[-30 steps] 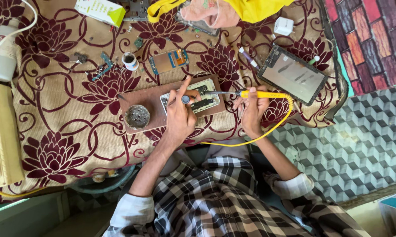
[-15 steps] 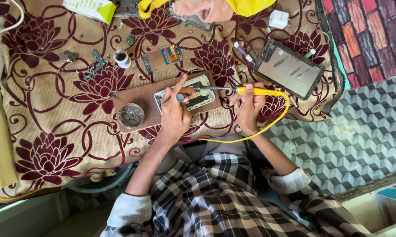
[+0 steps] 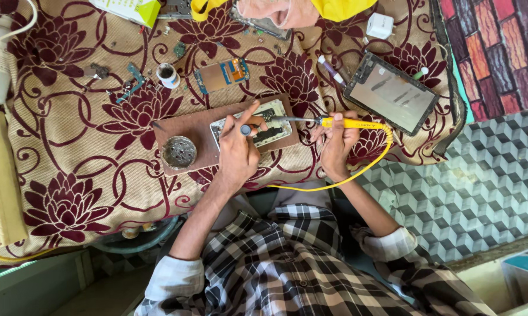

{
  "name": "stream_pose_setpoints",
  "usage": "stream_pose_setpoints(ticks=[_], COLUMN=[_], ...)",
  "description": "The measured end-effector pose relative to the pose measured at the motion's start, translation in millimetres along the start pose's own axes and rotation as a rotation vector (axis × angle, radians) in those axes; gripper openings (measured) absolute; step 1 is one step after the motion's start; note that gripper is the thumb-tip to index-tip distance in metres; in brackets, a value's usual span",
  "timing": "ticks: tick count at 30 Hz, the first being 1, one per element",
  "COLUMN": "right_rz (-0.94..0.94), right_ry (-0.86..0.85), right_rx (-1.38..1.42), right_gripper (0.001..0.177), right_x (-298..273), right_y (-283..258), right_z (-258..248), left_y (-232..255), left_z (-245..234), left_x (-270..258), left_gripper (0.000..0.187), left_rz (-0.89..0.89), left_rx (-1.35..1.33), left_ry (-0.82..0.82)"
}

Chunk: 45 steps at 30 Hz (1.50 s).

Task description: The person uses a soldering iron and solder wire to reflow or attach components on a small circuit board. They repeatedly apply heat and solder to specific points on the board while holding it steady with the other hand. The board remains on a wooden work surface throughout the clip.

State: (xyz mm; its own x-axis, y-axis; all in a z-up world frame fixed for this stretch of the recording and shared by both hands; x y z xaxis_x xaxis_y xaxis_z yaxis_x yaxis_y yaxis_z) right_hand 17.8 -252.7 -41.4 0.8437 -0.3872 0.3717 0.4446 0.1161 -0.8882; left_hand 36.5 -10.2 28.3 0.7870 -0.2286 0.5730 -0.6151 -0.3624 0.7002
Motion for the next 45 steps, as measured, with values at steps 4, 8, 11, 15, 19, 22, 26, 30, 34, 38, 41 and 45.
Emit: stream_pose_setpoints(ticks=[4, 8, 11, 15, 19, 22, 26, 30, 34, 38, 41, 45], right_rz=[0.011, 0.003, -0.002, 0.013, 0.006, 0.031, -0.027, -0.002, 0.028, 0.055, 0.063, 0.075], right_ry=[0.018, 0.015, -0.004, 0.033, 0.068, 0.052, -0.005, -0.026, -0.008, 0.038, 0.073, 0.057], right_rx=[-0.004, 0.004, -0.007, 0.006, 0.07, -0.002, -0.041, -0.014, 0.027, 0.046, 0.104, 0.064], right_gripper=[0.025, 0.025, 0.025, 0.024, 0.023, 0.022, 0.022, 0.021, 0.02, 0.021, 0.022, 0.02], right_x=[-0.4, -0.9, 0.0, -0.7, -0.9, -1.3, 2.5, 3.4, 3.5, 4.2, 4.1, 4.1], right_y=[0.8, 0.1, 0.4, 2.5, 6.0, 7.1, 3.0, 1.1, 1.7, 1.7, 3.1, 6.3], right_z=[-0.5, -0.4, 1.6, -3.8, -4.1, -5.0, -1.6, 0.4, 0.6, -0.2, 0.0, -3.5], left_y=[-1.2, -1.0, -0.7, 2.2, 2.1, 2.1, -0.7, -0.7, 1.1, 4.0, 2.7, 1.1], left_z=[-0.5, -0.3, -1.6, 0.0, -2.4, -0.9, 1.3, 0.3, -1.5, -0.8, -3.7, -0.7], left_x=[0.1, -1.5, -0.8, -0.1, 0.7, -0.2, -0.1, -1.6, -1.8, 0.6, 0.6, -1.1], left_gripper=[0.082, 0.083, 0.082, 0.081, 0.078, 0.078, 0.077, 0.074, 0.074, 0.075, 0.075, 0.077], left_rz=[0.001, 0.004, 0.005, 0.03, 0.012, 0.021, 0.013, -0.005, -0.006, -0.001, 0.002, 0.023], left_rx=[0.01, 0.009, 0.015, 0.002, 0.013, 0.013, 0.038, 0.031, 0.01, 0.036, 0.044, 0.019], left_ry=[0.008, 0.011, 0.016, 0.005, 0.019, 0.015, 0.014, 0.018, 0.004, 0.024, 0.027, 0.025])
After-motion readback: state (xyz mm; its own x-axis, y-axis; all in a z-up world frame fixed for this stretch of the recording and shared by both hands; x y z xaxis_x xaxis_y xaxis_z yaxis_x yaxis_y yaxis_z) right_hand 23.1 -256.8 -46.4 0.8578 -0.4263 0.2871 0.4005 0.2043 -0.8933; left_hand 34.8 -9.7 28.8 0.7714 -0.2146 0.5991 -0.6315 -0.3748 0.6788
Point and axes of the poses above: each hand's wrist, its own x-axis towards the middle knuckle, its own z-axis out of the palm, y = z × x, the point moved 5 cm from there along x, towards the middle knuckle, and after that the axes turned 4 degrees about -z, right-handed, at the moved point
